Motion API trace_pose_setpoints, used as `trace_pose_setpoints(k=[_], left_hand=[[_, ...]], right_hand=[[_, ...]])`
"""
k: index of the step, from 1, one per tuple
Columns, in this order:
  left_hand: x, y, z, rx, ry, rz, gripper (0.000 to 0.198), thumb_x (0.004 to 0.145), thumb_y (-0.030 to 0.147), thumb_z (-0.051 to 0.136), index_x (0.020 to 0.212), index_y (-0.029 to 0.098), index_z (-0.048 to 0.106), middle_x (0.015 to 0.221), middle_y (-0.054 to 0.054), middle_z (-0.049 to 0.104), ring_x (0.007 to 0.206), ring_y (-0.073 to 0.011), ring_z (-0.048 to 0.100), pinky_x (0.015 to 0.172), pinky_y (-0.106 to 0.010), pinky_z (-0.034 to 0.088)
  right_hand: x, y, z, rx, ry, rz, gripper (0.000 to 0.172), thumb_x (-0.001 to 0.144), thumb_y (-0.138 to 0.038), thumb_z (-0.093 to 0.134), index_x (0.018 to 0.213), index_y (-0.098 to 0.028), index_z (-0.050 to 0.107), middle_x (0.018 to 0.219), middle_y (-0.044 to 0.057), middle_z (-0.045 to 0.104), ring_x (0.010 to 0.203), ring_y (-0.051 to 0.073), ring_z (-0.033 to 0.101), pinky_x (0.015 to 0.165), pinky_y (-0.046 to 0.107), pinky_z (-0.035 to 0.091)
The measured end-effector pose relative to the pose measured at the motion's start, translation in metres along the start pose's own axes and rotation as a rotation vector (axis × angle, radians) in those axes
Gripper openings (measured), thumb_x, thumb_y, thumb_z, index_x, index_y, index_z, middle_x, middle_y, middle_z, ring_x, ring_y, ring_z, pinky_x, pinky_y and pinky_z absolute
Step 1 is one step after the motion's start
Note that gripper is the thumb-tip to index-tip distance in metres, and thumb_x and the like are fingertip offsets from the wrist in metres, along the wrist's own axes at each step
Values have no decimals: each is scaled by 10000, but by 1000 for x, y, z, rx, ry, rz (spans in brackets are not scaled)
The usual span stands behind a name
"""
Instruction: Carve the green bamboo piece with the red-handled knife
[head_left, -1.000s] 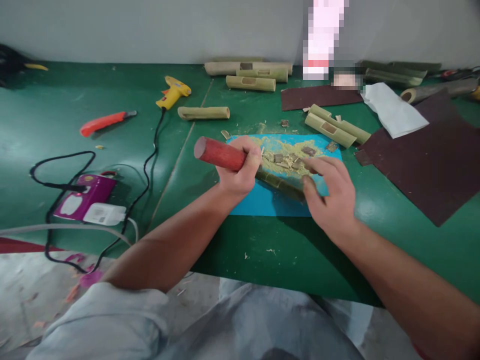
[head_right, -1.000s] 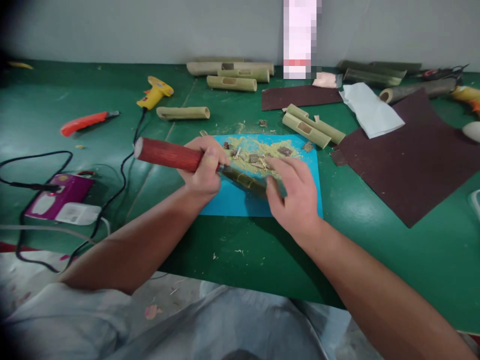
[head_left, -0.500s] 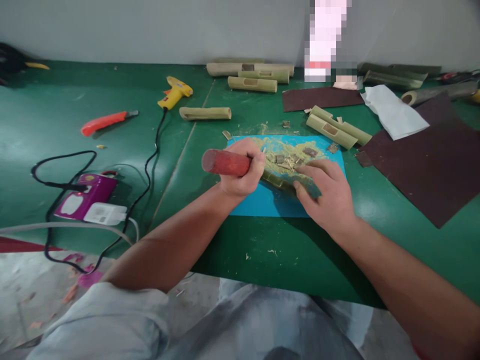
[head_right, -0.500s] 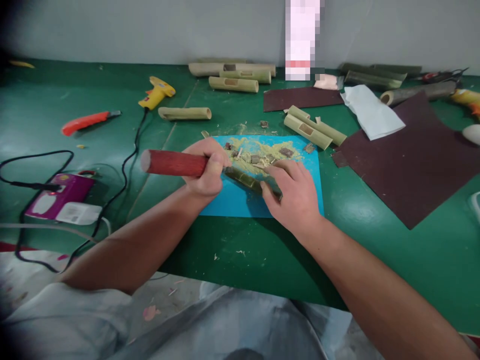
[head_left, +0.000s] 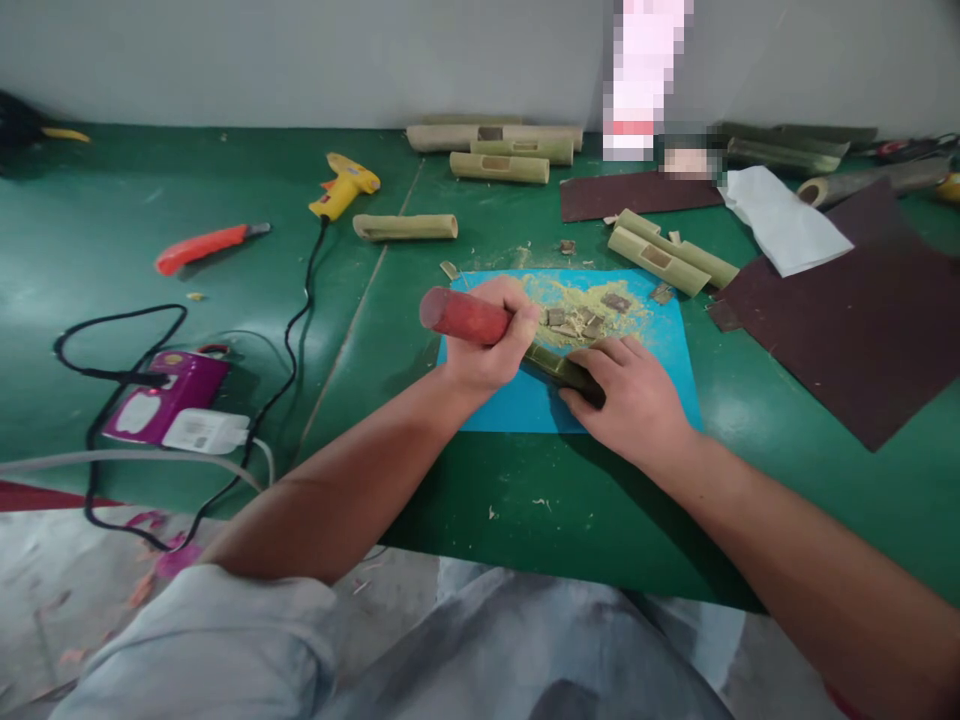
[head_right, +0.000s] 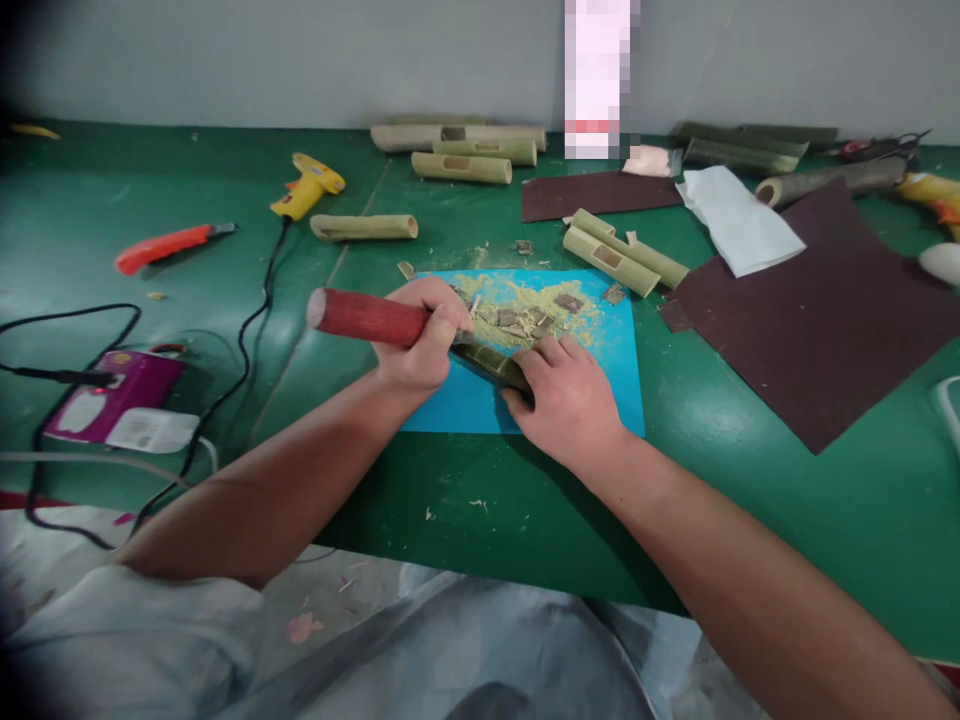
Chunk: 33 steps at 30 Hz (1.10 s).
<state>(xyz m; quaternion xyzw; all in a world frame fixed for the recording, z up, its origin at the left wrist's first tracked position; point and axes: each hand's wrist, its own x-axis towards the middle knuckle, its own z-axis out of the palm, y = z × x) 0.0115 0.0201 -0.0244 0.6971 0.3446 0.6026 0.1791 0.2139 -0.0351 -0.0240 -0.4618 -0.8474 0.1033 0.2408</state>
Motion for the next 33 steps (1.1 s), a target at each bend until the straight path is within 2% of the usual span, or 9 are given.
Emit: trace_pose_setpoints(k=[4,10,15,22,28,33], left_hand=[[-1,-4,0,15,24,3,414,955,492,637,648,219,584,587,-10,569,542,-151,526,560,-342,417],[-2,-6,-2,34,21,-11,438,949,527,634,641,221,578,592,-18,574,554,-161,532,566,-354,415],[-1,-3,-2,50,3,0,415,957,478,641,650,206,582,604,-9,570,560,-143,527,573,-333,432],[0,3,2,27,-19,-17,398,975,446,638,670,195,589,614,-3,568,555,-127,528,549,-299,433],[0,1,1,38,2,40,339,965,359,651,670,198,601,619,-1,579,570,-129,535,567,-303,441],[-2,1,0,20,-10,3,363,967,380,653,658,194,609,613,-8,582,558,-130,538,557,-307,431]], right_hand=[[0,-3,-2,5,13,4,293,892,-371,709,1105,-169,715,1081,133,715,991,311,620,878,466,515],[0,-2,-4,7,65,-10,257,906,-336,701,1094,-162,720,1082,131,723,980,302,628,873,452,514],[-1,-1,-3,7,125,-42,274,938,-340,663,1110,-137,726,1075,138,725,962,297,633,859,444,511],[1,0,-1,12,44,0,277,1014,-377,581,1039,-183,777,989,108,712,922,261,625,841,408,488],[-1,-3,-2,-23,70,-82,236,988,-339,632,1059,-195,805,1006,111,723,899,253,639,797,398,487],[-2,-3,-3,14,64,-105,234,990,-322,622,1060,-191,803,1011,108,733,886,247,666,782,391,505]])
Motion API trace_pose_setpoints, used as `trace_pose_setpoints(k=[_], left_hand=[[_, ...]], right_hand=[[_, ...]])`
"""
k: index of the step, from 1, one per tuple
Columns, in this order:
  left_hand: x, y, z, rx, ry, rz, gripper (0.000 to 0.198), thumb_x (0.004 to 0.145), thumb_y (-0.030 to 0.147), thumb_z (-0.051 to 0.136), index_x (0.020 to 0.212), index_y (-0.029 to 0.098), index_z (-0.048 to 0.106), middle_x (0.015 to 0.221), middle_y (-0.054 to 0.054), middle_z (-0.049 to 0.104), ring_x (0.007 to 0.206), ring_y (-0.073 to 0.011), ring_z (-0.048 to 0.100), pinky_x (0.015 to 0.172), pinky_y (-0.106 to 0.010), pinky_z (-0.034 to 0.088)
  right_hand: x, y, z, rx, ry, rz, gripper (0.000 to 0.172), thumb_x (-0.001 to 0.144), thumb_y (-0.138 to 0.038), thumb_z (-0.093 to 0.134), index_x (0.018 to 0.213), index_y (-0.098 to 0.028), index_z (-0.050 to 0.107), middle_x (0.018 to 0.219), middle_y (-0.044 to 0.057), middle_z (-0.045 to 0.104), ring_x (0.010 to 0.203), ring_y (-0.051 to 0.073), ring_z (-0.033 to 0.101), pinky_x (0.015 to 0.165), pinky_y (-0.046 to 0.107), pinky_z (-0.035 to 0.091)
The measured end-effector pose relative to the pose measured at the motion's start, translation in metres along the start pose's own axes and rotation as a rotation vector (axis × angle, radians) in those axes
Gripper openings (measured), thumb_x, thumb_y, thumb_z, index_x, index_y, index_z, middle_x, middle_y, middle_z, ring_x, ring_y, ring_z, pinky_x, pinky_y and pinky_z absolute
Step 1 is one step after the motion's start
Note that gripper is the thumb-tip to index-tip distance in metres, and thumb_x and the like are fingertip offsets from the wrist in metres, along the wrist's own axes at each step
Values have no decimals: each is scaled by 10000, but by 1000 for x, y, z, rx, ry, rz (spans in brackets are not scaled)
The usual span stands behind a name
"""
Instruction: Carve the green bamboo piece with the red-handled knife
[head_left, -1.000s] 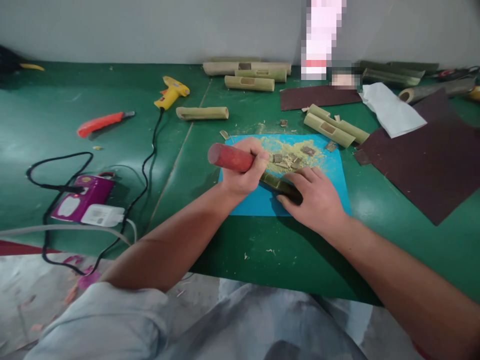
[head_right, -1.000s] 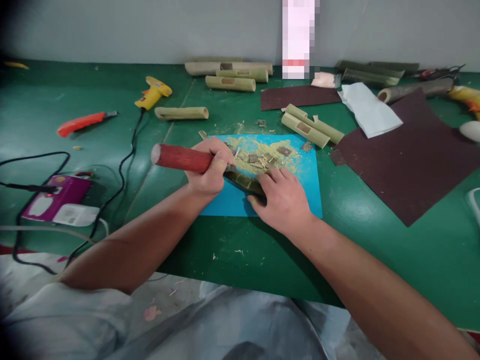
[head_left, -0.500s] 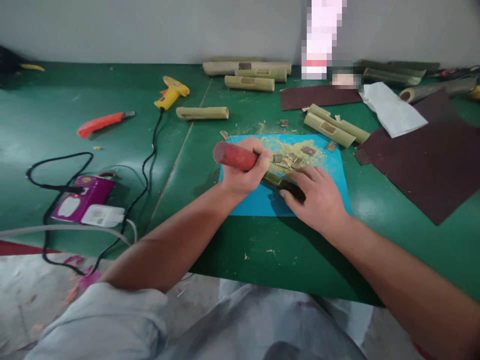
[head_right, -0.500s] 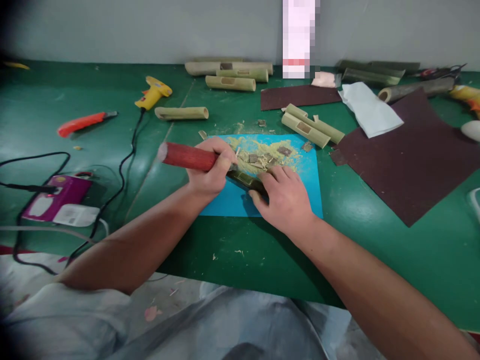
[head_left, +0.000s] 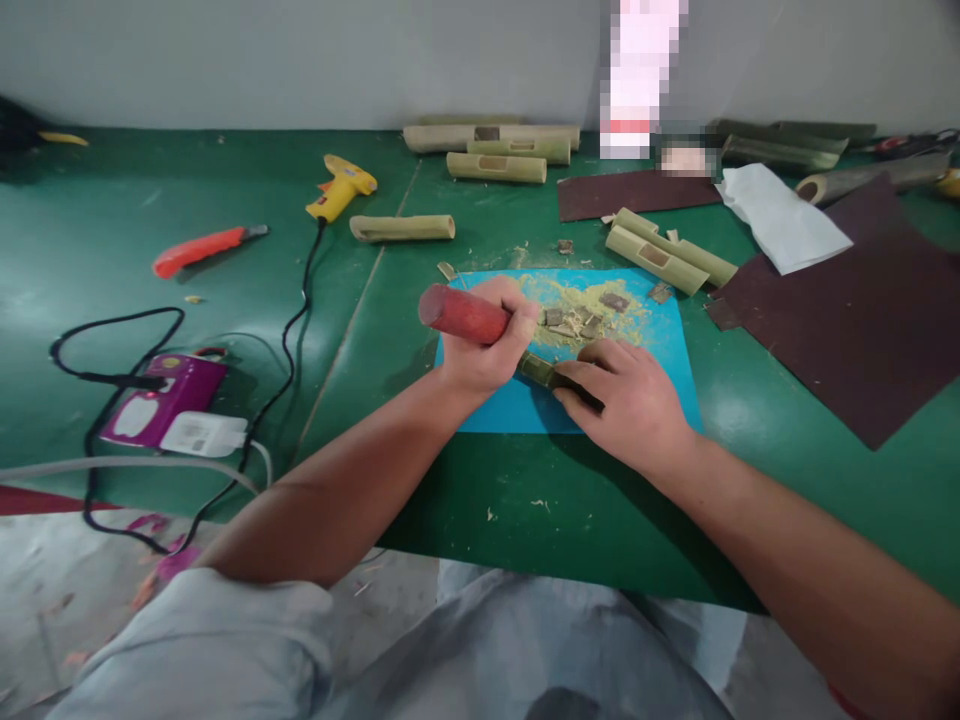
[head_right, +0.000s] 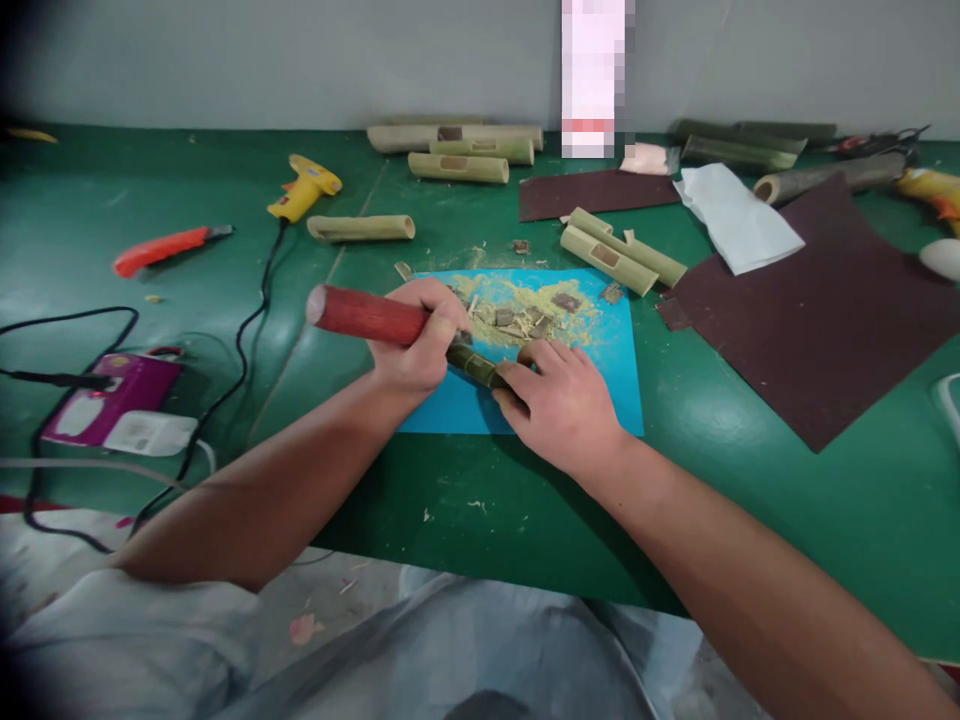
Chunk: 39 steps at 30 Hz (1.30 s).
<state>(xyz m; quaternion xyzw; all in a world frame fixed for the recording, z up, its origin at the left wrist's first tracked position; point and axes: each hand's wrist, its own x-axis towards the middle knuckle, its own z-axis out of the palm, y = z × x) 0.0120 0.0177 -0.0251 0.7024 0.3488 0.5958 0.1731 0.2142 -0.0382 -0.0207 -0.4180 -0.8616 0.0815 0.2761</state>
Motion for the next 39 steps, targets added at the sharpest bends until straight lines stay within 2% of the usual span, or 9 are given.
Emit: trace_pose_setpoints(k=[6,11,17,20,26,32,39], left_hand=[[-3,1,4,-63,-27,-18,399,969,403,667,641,188,595,589,-6,584,535,-115,528,542,-291,429],[-2,1,4,-75,-35,-41,425,970,449,668,643,189,588,583,-4,564,534,-115,517,537,-289,430],[-1,0,3,-49,-67,-42,451,980,448,643,620,188,567,580,-4,551,527,-111,518,521,-289,404],[-1,-1,4,-85,-78,-54,447,973,450,647,620,190,559,569,1,541,507,-109,504,492,-281,393],[-2,-1,9,-213,37,-109,423,955,445,672,629,196,570,552,5,558,491,-114,528,473,-266,438],[0,2,6,-163,-35,-132,432,958,471,651,629,199,587,573,-8,576,503,-121,540,492,-277,459],[-3,-5,5,-136,-65,-76,450,964,526,617,640,216,585,593,-21,597,531,-150,570,510,-315,490]], right_hand=[[1,-5,2,55,-77,44,241,959,-275,634,1118,-144,759,1020,125,718,909,247,654,817,379,530],[2,-12,6,-10,-143,75,220,915,-274,666,1060,-132,750,963,121,681,865,254,623,764,384,516],[3,-13,6,-33,-187,79,178,917,-255,665,1021,-132,742,983,127,671,898,271,625,777,398,523],[3,-12,5,-39,-188,78,169,907,-246,678,1023,-140,740,1001,126,672,922,276,625,793,403,525],[1,-11,8,-9,-137,107,169,912,-268,659,996,-143,735,957,115,659,886,259,616,768,386,510],[1,-11,8,13,-141,127,160,924,-272,620,964,-159,727,931,104,656,845,235,604,723,357,479],[0,-10,8,11,-140,136,157,920,-269,615,962,-159,719,936,104,656,830,229,607,709,351,472]])
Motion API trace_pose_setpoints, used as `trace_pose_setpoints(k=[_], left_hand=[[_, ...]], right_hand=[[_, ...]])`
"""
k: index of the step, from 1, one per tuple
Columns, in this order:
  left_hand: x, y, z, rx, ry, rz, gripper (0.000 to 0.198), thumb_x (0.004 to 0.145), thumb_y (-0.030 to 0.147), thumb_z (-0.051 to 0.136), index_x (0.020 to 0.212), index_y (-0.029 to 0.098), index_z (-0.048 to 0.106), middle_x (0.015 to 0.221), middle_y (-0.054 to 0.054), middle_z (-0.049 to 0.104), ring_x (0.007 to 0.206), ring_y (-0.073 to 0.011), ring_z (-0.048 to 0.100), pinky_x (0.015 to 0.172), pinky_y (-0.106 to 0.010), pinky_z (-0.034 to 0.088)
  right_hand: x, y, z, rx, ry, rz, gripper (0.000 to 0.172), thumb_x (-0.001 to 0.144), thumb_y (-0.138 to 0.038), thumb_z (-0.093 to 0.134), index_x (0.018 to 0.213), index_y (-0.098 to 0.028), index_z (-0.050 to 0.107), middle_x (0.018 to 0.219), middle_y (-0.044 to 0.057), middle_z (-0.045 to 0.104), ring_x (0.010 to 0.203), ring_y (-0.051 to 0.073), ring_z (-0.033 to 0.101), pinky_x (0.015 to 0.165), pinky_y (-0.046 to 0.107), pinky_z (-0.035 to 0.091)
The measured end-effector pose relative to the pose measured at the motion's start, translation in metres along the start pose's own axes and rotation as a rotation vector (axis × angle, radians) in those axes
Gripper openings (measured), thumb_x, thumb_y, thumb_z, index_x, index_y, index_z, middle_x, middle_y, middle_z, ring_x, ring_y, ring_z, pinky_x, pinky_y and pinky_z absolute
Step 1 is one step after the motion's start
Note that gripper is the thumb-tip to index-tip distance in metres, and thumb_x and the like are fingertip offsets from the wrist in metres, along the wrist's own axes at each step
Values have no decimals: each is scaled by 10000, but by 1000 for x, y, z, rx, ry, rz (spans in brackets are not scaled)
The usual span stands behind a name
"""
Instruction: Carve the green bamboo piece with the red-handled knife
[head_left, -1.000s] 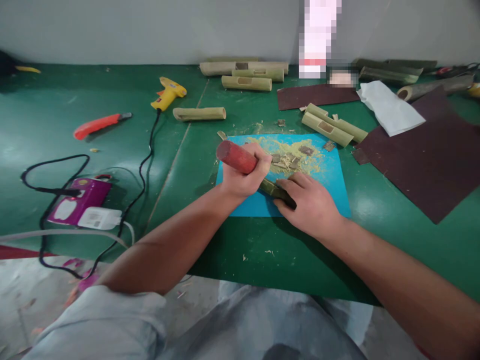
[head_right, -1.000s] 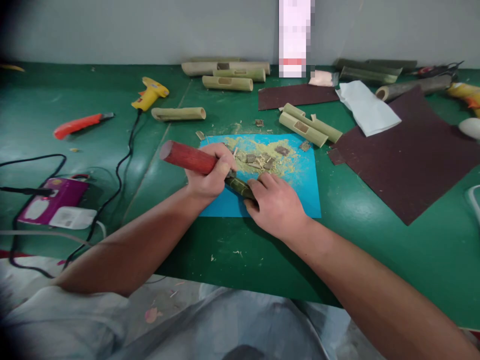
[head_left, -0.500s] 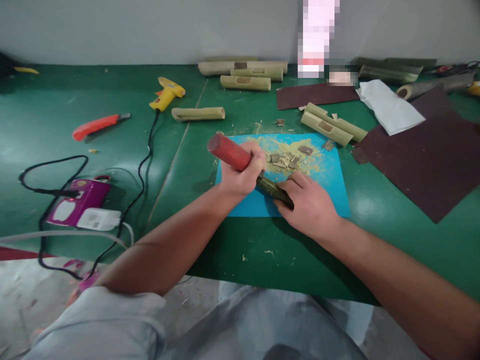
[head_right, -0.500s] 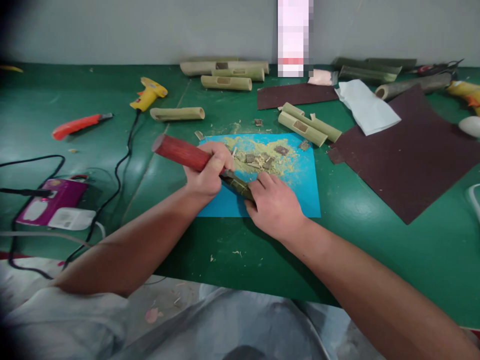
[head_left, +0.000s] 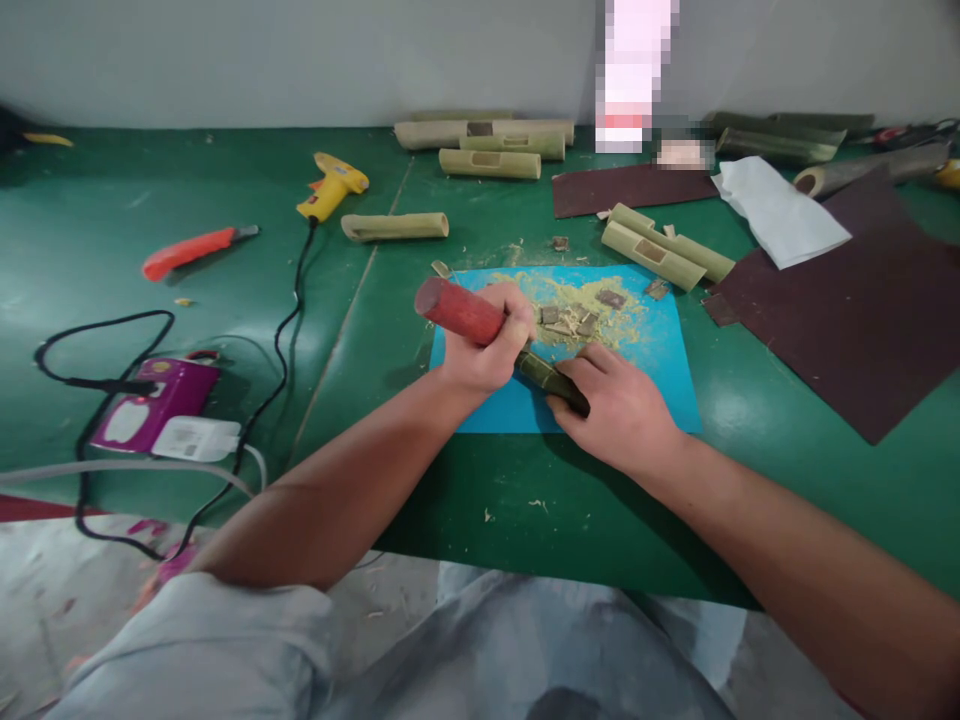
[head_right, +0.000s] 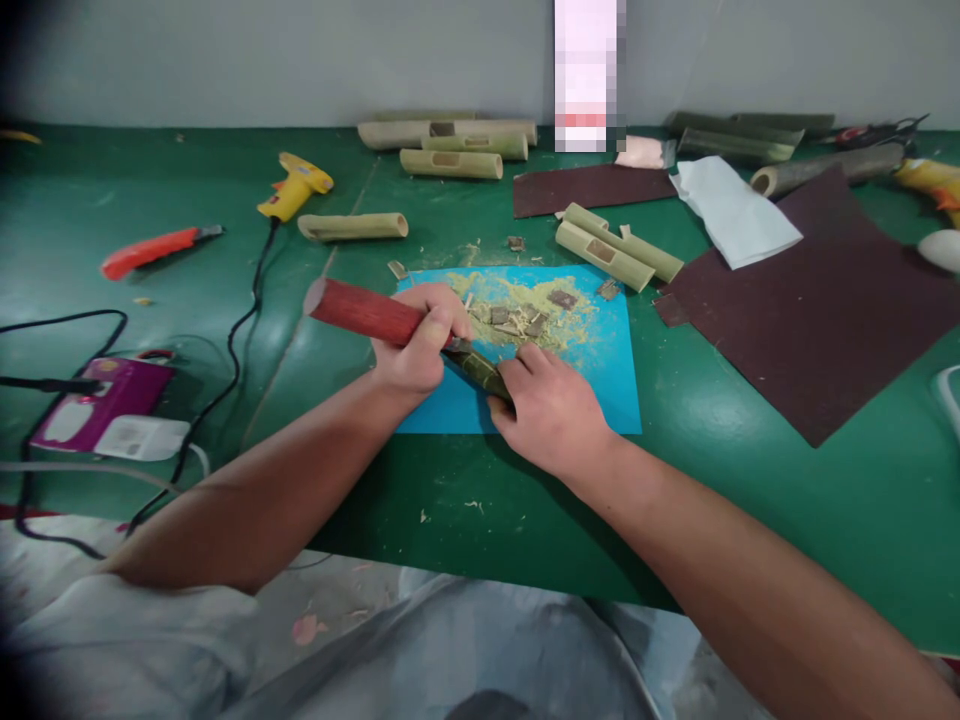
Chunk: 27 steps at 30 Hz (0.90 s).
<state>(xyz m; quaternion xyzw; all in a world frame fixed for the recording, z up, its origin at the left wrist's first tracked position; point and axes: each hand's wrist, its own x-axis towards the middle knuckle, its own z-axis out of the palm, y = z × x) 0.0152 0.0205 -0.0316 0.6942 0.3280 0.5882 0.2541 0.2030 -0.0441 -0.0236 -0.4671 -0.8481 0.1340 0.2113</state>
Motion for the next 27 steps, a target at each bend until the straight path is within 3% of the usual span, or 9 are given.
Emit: trace_pose_setpoints(k=[14,20,27], left_hand=[[5,-2,2,49,-90,-35,315,927,339,616,649,213,534,623,-14,554,566,-150,522,553,-330,418],[6,-2,13,82,-35,-46,352,880,291,654,589,205,475,570,8,497,527,-121,468,520,-301,365],[3,-2,12,85,89,-131,397,879,328,669,561,205,465,546,16,472,531,-125,457,540,-314,366]], right_hand=[[2,0,1,-5,34,-2,170,928,-250,589,1015,-162,705,972,115,664,898,256,608,770,381,491],[5,-2,4,-45,20,20,123,919,-243,620,984,-162,686,997,129,655,941,285,611,793,413,505],[6,-3,4,-20,-7,26,98,923,-238,622,992,-184,666,1018,112,639,960,272,605,795,405,506]])
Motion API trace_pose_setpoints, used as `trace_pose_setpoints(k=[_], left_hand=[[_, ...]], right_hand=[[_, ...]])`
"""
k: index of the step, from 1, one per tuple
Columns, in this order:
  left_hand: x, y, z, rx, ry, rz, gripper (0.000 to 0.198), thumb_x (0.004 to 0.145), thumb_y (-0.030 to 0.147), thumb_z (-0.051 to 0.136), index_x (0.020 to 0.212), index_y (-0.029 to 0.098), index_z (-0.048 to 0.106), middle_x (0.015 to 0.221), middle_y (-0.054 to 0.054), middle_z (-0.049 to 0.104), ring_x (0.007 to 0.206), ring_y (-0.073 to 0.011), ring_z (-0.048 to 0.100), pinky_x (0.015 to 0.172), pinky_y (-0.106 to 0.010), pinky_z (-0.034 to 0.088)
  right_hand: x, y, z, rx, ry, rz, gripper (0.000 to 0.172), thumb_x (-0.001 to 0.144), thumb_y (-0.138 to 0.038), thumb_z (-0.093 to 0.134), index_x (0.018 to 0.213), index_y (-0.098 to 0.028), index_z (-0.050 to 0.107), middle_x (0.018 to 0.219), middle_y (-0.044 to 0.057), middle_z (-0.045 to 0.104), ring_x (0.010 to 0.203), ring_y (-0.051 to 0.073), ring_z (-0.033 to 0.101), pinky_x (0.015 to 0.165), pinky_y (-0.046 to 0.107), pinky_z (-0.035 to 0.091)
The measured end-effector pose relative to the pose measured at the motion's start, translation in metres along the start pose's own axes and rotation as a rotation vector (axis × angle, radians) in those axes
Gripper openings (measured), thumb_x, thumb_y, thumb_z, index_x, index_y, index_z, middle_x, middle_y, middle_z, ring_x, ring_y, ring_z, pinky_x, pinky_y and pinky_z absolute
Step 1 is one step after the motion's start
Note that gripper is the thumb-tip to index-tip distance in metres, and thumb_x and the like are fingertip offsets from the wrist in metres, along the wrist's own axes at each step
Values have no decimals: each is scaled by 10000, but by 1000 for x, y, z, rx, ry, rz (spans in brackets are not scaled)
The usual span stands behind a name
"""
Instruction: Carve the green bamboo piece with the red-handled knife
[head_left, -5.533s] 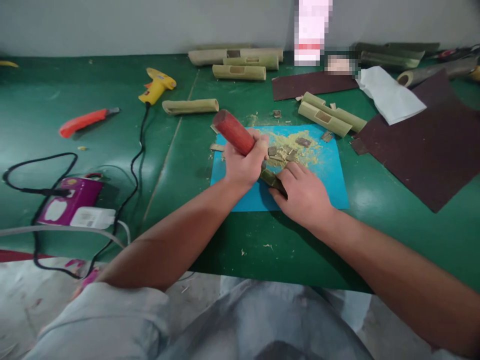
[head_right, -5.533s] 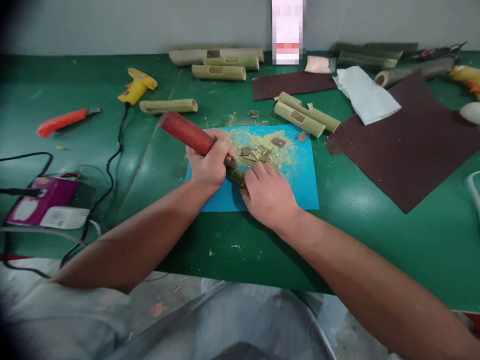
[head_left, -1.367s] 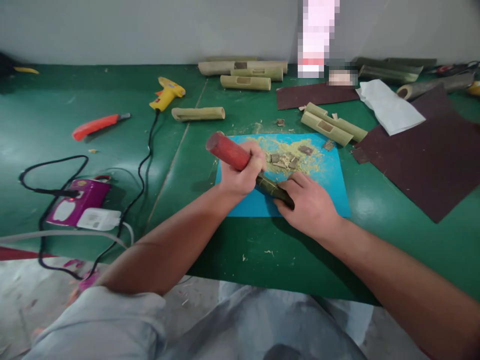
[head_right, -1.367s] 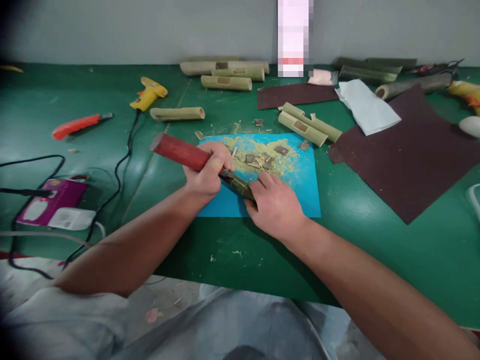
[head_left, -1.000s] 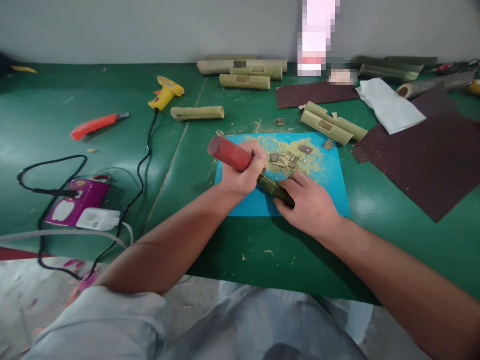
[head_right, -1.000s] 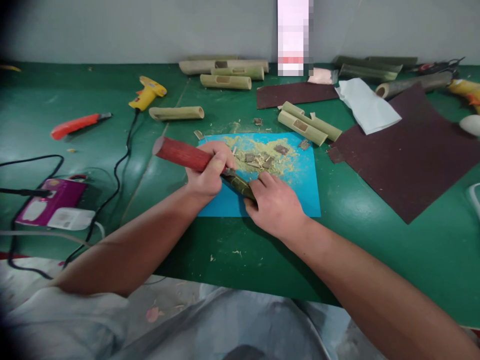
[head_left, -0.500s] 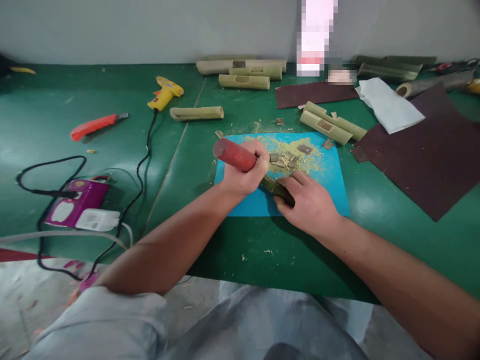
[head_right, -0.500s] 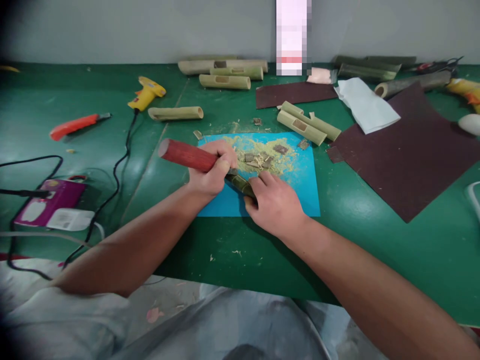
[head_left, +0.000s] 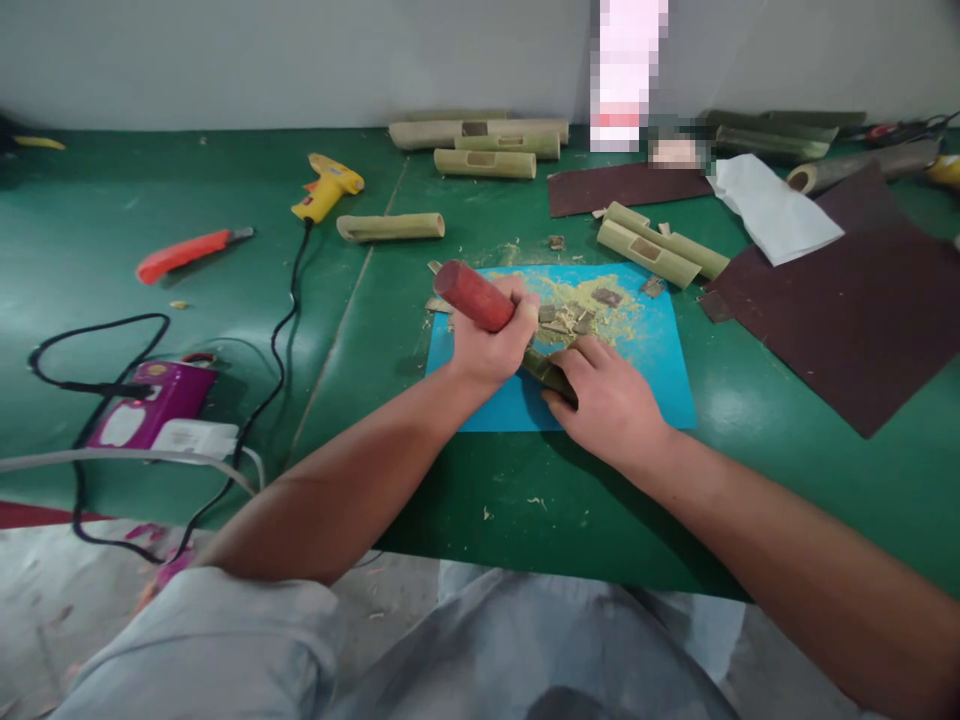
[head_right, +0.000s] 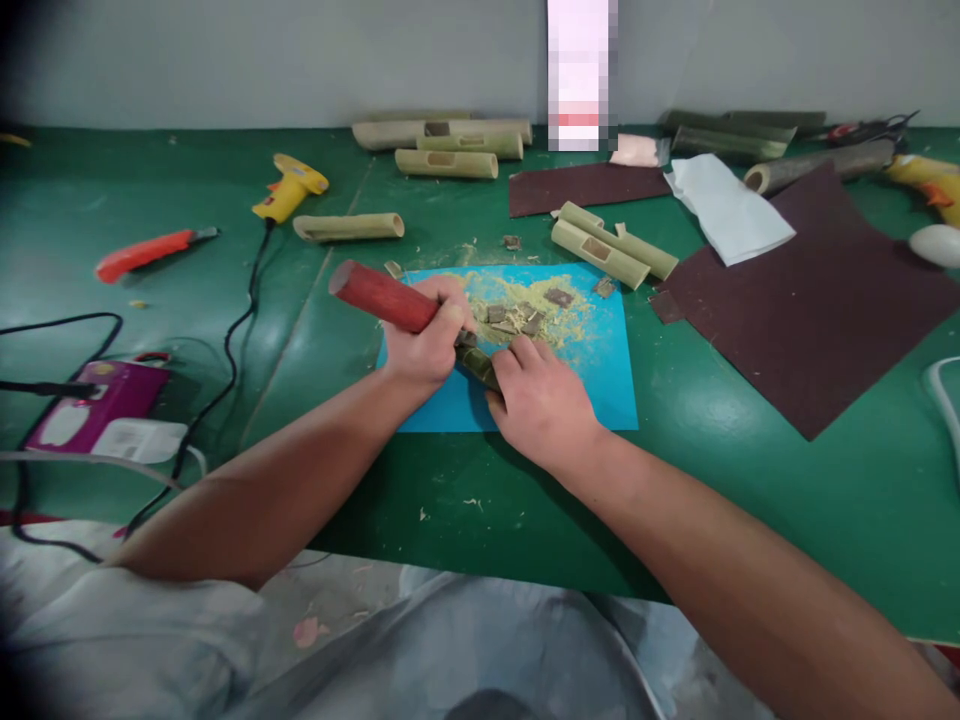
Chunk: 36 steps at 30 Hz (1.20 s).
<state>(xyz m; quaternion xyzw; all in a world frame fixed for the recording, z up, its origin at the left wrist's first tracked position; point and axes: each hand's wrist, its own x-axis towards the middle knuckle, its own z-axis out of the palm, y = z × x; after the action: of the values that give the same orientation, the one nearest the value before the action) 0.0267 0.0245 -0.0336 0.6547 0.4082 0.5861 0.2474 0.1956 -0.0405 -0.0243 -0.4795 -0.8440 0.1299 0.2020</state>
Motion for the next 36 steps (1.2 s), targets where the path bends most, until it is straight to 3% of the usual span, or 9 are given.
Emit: trace_pose_setpoints(k=[8,13,17,21,24,36], left_hand=[[-2,5,5,28,0,2,400,886,257,674,576,202,429,564,33,429,509,-104,408,521,-312,347],[2,7,4,3,-9,-49,365,791,196,682,545,199,414,536,33,419,501,-99,417,491,-296,330],[3,6,4,-111,82,-141,323,748,174,629,496,203,428,480,34,399,446,-94,373,438,-279,327],[3,2,6,-134,198,-124,332,797,188,634,502,202,483,509,23,462,457,-94,420,443,-268,372],[3,0,7,-139,157,-111,366,853,240,656,522,202,503,513,25,478,452,-92,442,446,-262,401],[1,0,7,-114,134,-68,327,808,199,661,535,199,481,508,34,466,446,-84,435,436,-248,374]], right_hand=[[0,-4,2,17,-15,12,124,939,-283,619,960,-171,669,988,117,649,920,270,609,772,409,507],[1,-1,3,65,-34,-22,106,931,-265,631,939,-170,676,944,93,646,883,239,604,773,382,502],[1,3,1,66,-29,-14,96,932,-260,629,937,-177,678,954,91,650,889,235,604,753,366,491],[0,2,2,23,-10,-26,109,940,-260,608,933,-169,668,948,101,647,885,246,600,749,377,489],[-1,0,3,-18,-12,-47,123,949,-261,603,950,-155,667,956,113,651,891,258,605,768,393,504],[-1,-1,2,-25,-15,-49,121,950,-269,613,958,-160,666,954,107,645,901,259,601,776,390,499]])
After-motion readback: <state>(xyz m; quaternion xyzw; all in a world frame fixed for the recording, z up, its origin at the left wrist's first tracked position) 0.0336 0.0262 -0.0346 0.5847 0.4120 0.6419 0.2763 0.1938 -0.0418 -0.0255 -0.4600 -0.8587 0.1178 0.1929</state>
